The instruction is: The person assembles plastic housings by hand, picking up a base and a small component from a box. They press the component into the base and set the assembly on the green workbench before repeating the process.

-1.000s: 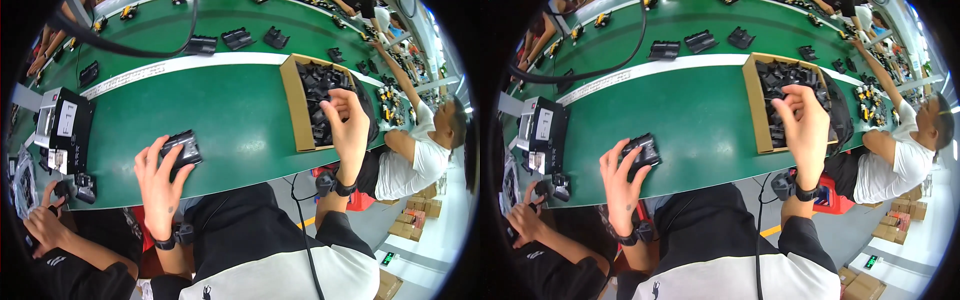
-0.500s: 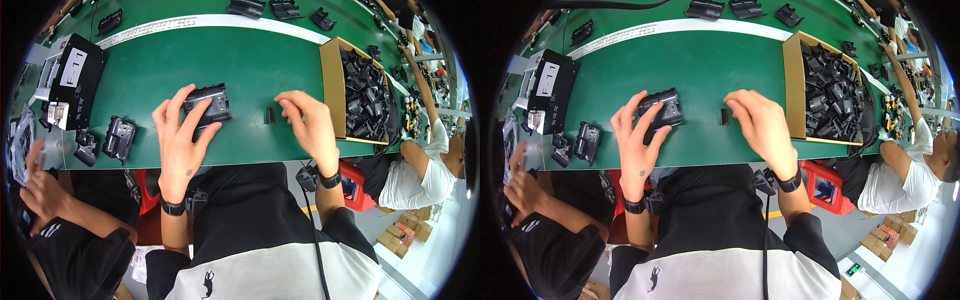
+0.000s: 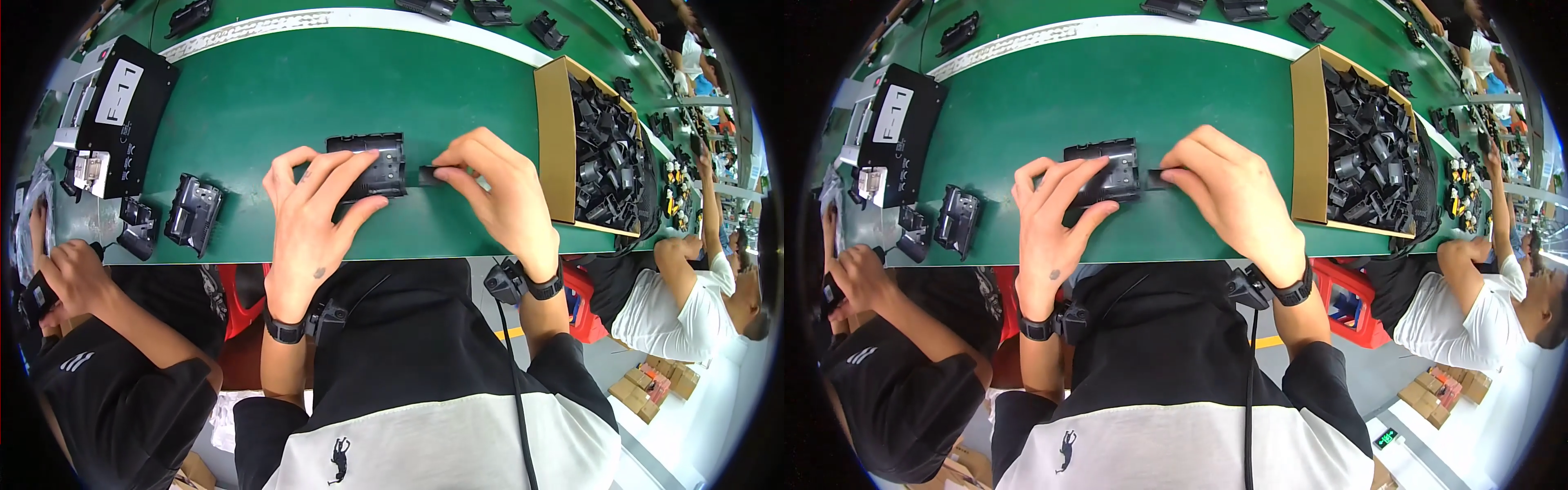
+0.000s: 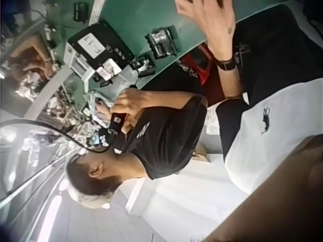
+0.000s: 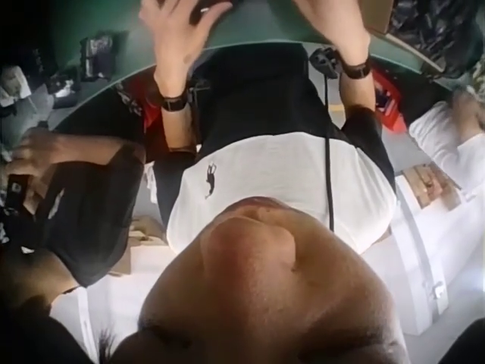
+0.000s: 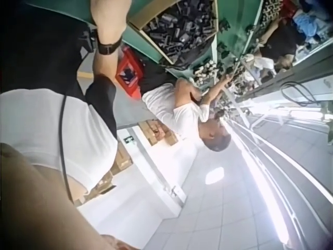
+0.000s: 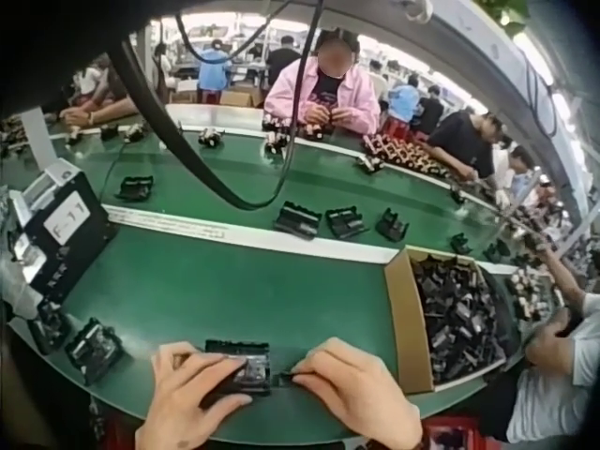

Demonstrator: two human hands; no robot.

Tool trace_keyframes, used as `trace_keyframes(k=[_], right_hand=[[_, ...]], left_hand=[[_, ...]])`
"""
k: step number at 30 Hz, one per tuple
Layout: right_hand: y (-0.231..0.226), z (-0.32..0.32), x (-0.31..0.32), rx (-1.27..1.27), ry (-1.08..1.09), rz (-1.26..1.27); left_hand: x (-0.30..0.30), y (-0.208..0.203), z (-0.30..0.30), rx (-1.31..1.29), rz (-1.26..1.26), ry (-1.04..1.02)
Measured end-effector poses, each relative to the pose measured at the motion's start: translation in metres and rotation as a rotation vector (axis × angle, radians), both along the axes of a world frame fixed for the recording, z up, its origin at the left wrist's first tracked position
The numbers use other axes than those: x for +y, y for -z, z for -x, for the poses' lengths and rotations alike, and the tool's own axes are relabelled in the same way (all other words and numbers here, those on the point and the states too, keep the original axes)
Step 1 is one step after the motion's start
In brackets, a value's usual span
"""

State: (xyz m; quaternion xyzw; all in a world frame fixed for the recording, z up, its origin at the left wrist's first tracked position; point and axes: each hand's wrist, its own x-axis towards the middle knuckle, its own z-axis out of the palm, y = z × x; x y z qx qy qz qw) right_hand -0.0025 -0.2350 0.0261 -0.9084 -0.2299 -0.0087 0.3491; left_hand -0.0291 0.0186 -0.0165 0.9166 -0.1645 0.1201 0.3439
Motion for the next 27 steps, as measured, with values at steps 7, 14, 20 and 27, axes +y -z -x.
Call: trace_keyframes(k=[7, 14, 20, 27], right_hand=[[0.005, -0.013, 0.036, -0.191, -0.081, 0.041], [0.017, -0.019, 0.041, -0.176, -0.094, 0.019], [0.015, -0.013, 0.042, -0.210, -0.055, 0.164], [0.007, -0.018, 0.047, -0.230, -0.082, 0.332]], left_hand=[[0.000, 0.000, -0.003, 0.003, -0.004, 0.031], [0.000, 0.003, -0.002, -0.028, 0.003, 0.026], [-0.001, 0.007, -0.001, -0.124, -0.025, 0.036], [-0.001, 0.008, -0.002, -0.210, -0.158, 0.050]])
